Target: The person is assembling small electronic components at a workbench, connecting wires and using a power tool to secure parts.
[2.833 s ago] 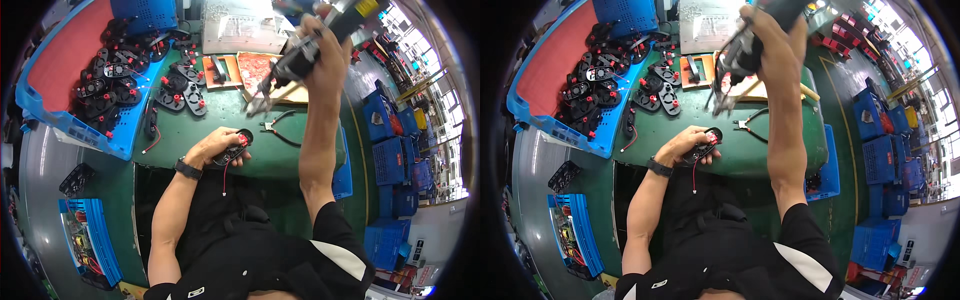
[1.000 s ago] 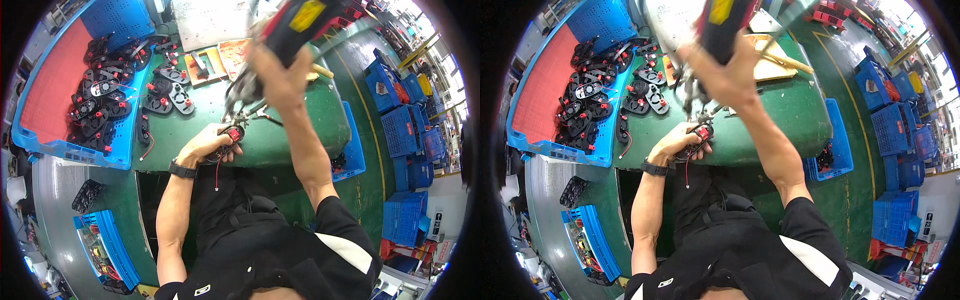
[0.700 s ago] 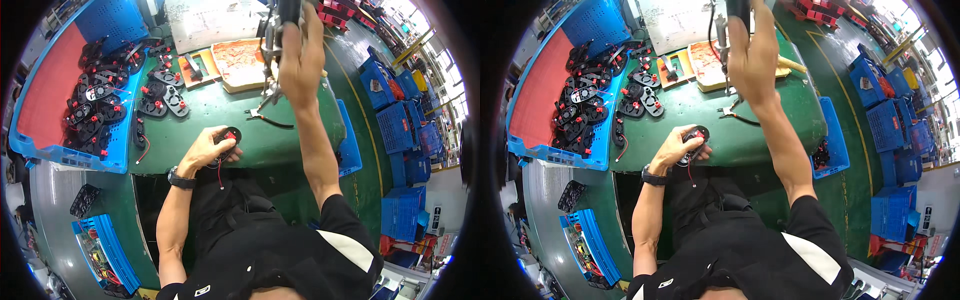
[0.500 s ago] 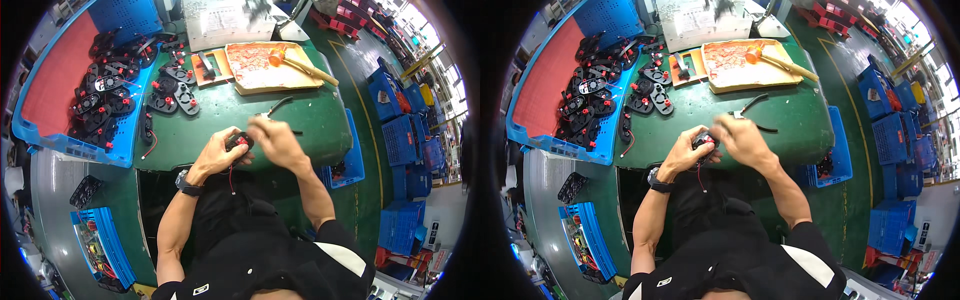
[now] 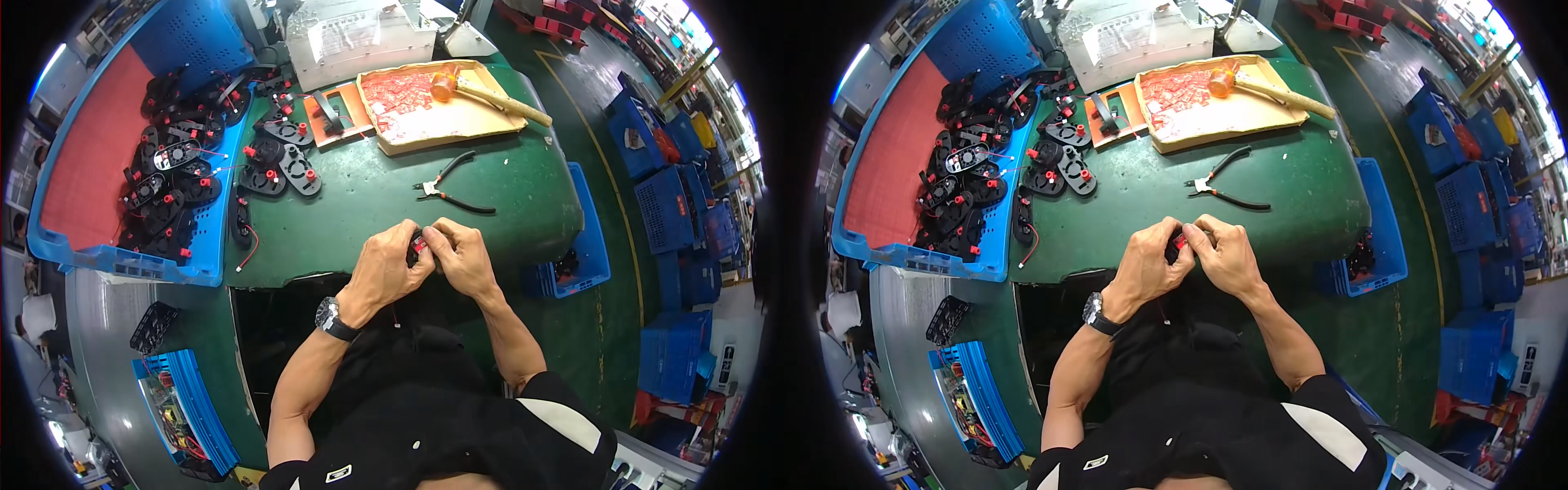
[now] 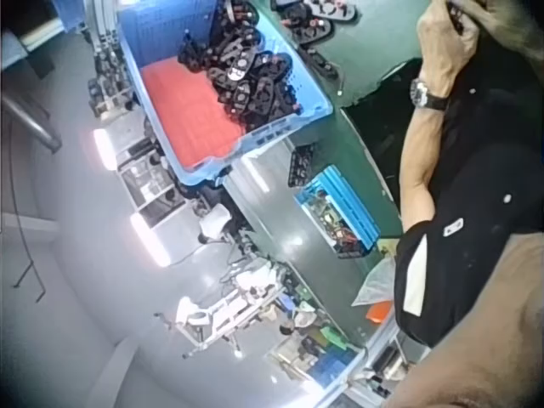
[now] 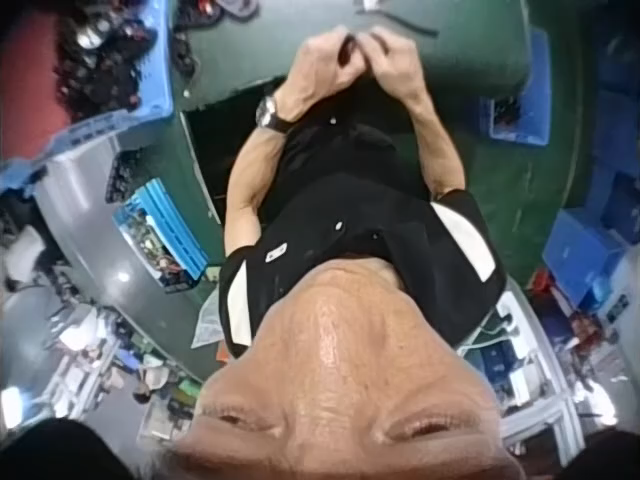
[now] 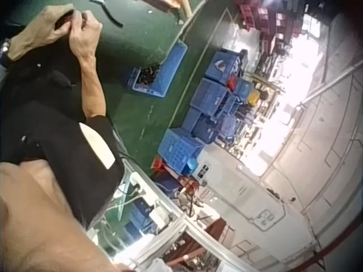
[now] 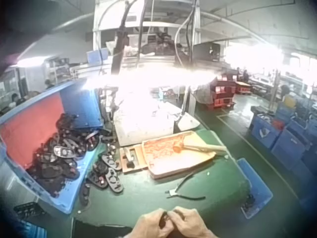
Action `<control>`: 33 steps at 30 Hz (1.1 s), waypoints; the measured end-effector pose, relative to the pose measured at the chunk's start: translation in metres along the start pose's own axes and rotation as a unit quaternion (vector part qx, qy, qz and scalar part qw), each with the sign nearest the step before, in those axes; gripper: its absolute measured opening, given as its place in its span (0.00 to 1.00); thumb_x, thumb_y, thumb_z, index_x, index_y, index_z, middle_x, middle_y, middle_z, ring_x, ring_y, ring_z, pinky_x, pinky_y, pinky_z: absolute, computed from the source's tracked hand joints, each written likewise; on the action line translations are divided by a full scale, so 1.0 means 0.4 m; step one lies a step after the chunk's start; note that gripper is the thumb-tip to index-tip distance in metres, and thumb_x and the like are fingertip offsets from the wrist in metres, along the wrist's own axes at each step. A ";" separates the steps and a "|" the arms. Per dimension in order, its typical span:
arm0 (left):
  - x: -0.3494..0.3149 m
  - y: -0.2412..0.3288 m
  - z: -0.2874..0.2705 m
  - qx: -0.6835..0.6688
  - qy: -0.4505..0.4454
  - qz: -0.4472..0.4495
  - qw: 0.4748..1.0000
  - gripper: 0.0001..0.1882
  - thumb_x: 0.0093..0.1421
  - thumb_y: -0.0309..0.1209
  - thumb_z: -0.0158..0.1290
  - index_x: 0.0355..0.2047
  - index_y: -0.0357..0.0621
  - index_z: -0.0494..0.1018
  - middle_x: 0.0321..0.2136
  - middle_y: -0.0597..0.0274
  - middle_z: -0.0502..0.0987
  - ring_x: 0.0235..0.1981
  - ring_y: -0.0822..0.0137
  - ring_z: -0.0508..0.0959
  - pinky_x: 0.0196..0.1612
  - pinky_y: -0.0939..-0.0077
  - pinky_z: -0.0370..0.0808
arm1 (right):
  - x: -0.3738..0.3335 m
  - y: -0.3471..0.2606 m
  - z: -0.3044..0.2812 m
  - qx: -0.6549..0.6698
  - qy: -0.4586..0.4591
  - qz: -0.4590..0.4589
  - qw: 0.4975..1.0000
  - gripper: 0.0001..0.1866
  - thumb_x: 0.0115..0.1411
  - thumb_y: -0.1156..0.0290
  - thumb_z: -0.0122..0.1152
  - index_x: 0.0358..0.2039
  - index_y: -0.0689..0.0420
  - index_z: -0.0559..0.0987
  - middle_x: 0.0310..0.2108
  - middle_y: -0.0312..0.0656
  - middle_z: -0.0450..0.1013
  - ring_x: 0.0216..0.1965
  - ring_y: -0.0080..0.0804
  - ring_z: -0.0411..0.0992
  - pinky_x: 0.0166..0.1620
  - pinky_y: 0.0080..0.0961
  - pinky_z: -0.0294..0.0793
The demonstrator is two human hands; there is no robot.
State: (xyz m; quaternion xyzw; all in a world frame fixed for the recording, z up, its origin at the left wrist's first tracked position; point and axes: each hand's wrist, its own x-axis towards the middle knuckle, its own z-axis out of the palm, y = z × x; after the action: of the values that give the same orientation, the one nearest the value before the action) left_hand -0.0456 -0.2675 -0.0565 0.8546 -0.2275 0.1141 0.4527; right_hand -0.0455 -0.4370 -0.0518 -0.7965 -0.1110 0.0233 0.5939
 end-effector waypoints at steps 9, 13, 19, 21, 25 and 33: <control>-0.008 0.017 0.060 -0.014 -0.046 0.000 0.999 0.09 0.57 0.26 0.57 0.33 0.33 0.70 0.23 0.42 0.75 0.24 0.44 0.77 0.28 0.58 0.74 | -0.061 0.044 -0.028 0.052 0.043 0.046 0.997 0.16 0.69 0.65 0.57 0.30 0.66 0.78 0.17 0.37 0.70 0.20 0.15 0.61 0.23 0.23 0.61; -0.007 0.042 0.092 -0.017 -0.066 0.003 0.998 0.10 0.58 0.28 0.58 0.34 0.34 0.69 0.24 0.43 0.75 0.26 0.43 0.78 0.29 0.57 0.74 | -0.096 0.059 -0.054 0.079 0.061 0.068 0.993 0.16 0.70 0.65 0.56 0.30 0.64 0.78 0.19 0.33 0.71 0.20 0.14 0.64 0.23 0.20 0.64; 0.043 0.074 -0.014 -0.133 -0.072 0.008 0.988 0.27 0.61 0.33 0.61 0.57 0.37 0.66 0.49 0.42 0.70 0.41 0.50 0.78 0.46 0.59 0.77 | -0.143 0.117 -0.218 0.146 0.272 0.061 0.949 0.15 0.73 0.63 0.52 0.31 0.57 0.79 0.23 0.32 0.74 0.19 0.19 0.71 0.21 0.20 0.74; 0.064 0.013 -0.104 0.015 0.012 -0.009 1.000 0.25 0.56 0.24 0.60 0.55 0.36 0.68 0.50 0.43 0.71 0.48 0.46 0.76 0.54 0.58 0.74 | -0.150 0.163 -0.346 0.206 0.417 0.073 0.882 0.16 0.73 0.61 0.52 0.34 0.59 0.79 0.24 0.35 0.75 0.18 0.23 0.73 0.21 0.21 0.76; 0.071 -0.177 -0.260 0.447 0.087 0.017 0.890 0.34 0.51 0.11 0.49 0.60 0.42 0.70 0.64 0.44 0.64 0.69 0.46 0.60 0.73 0.53 0.55 | -0.230 0.374 -0.661 0.221 0.556 0.089 0.796 0.21 0.72 0.55 0.55 0.33 0.63 0.76 0.21 0.36 0.70 0.17 0.27 0.67 0.27 0.25 0.73; 0.122 -0.304 -0.351 0.497 -0.027 0.074 0.864 0.26 0.55 0.16 0.51 0.55 0.45 0.75 0.66 0.51 0.65 0.71 0.56 0.58 0.75 0.50 0.46 | 0.010 0.373 -0.653 -0.273 0.564 0.008 0.779 0.23 0.68 0.61 0.53 0.48 0.71 0.79 0.44 0.55 0.80 0.43 0.45 0.79 0.52 0.35 0.74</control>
State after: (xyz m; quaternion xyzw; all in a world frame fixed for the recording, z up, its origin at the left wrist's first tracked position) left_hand 0.0581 -0.1065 -0.0456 0.9499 -0.2150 0.2217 -0.0486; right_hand 0.0250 -0.7221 -0.1166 -0.7967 0.2485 -0.4571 0.3074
